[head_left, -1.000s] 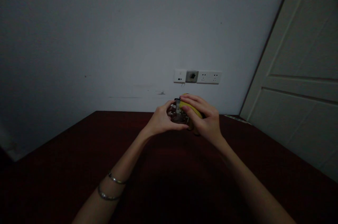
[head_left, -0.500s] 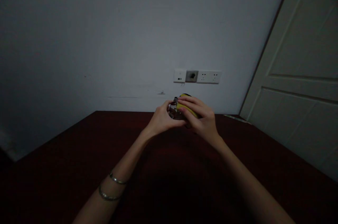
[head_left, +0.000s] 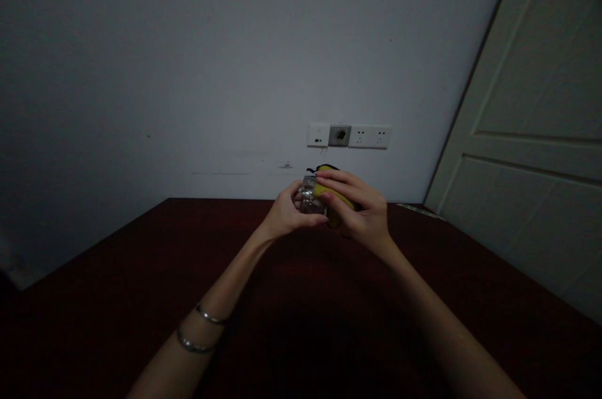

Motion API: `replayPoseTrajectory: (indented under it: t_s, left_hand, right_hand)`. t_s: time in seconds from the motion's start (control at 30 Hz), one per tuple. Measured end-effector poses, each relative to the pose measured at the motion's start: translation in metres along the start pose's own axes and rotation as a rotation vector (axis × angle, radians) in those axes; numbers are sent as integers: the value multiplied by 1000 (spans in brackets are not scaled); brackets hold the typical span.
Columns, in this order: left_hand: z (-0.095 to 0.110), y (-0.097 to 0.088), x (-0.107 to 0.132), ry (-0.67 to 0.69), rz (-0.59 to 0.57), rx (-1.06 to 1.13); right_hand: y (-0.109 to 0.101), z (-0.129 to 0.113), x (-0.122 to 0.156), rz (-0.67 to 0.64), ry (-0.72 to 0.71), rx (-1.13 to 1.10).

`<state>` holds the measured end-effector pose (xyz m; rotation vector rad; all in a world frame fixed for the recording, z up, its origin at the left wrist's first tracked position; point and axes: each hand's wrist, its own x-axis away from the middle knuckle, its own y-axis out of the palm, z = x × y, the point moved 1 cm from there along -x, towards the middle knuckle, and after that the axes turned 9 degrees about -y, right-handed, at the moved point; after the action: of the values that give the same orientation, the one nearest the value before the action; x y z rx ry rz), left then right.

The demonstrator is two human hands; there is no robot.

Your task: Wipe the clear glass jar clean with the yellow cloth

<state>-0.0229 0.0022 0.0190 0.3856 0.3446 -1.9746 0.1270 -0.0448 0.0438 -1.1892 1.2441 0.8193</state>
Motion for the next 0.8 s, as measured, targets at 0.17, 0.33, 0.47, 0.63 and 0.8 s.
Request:
replayPoseTrajectory:
  t_s: [0.17,0.33,0.47,0.63,0.8]
  left_hand:
    - [7,0,5,38,3,-221]
    - [2,-6,1,76,60,-356]
    - [3,-8,0,147,57,-378]
    - [8,-3,6,147,-17,-416]
    - [9,3,7,-13,-72,-206]
  right_hand:
    - [-2,4,-3,100,215,-19]
    - [4,-1,2,-57,-78,94]
    - [7,-2,6,-155,-244,88]
    - [3,7,4,37,47,15]
    - [-3,21,4,55,261,-129]
